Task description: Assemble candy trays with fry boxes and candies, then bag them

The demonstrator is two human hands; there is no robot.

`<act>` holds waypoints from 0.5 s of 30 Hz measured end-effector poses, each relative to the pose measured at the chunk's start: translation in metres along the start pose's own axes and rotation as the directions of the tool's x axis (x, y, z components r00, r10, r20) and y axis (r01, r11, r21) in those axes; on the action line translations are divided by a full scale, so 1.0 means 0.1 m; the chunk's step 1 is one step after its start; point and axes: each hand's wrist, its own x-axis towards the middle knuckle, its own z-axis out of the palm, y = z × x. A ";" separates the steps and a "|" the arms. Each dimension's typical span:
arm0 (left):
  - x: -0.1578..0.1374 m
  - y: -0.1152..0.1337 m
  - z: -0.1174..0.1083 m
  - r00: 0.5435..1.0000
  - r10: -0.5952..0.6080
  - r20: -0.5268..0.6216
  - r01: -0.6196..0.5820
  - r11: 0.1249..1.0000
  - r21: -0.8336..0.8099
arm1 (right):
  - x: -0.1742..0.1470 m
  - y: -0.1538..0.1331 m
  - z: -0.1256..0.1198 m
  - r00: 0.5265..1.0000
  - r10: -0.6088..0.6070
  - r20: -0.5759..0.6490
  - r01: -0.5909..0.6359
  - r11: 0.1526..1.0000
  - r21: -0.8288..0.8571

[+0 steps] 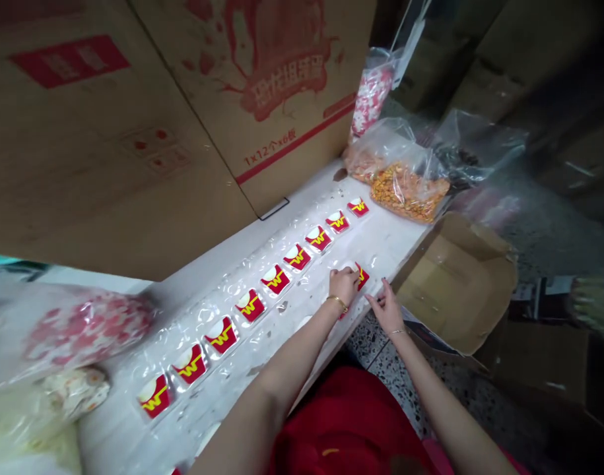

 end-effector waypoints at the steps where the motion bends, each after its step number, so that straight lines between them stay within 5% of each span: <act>1: 0.11 0.01 0.08 1.000 0.000 0.027 0.000 1.000 0.015 | 0.06 0.09 0.05 1.000 -0.001 0.020 0.001 1.000 0.007; 7: 0.30 -0.03 0.46 0.988 0.026 0.153 -0.035 0.997 0.062 | 0.22 0.20 0.31 0.994 -0.006 0.110 0.009 1.000 -0.026; 15: 0.10 0.03 0.36 0.998 0.011 0.065 -0.016 0.997 0.078 | 0.36 0.02 0.16 0.977 0.151 0.149 -0.092 0.934 -0.344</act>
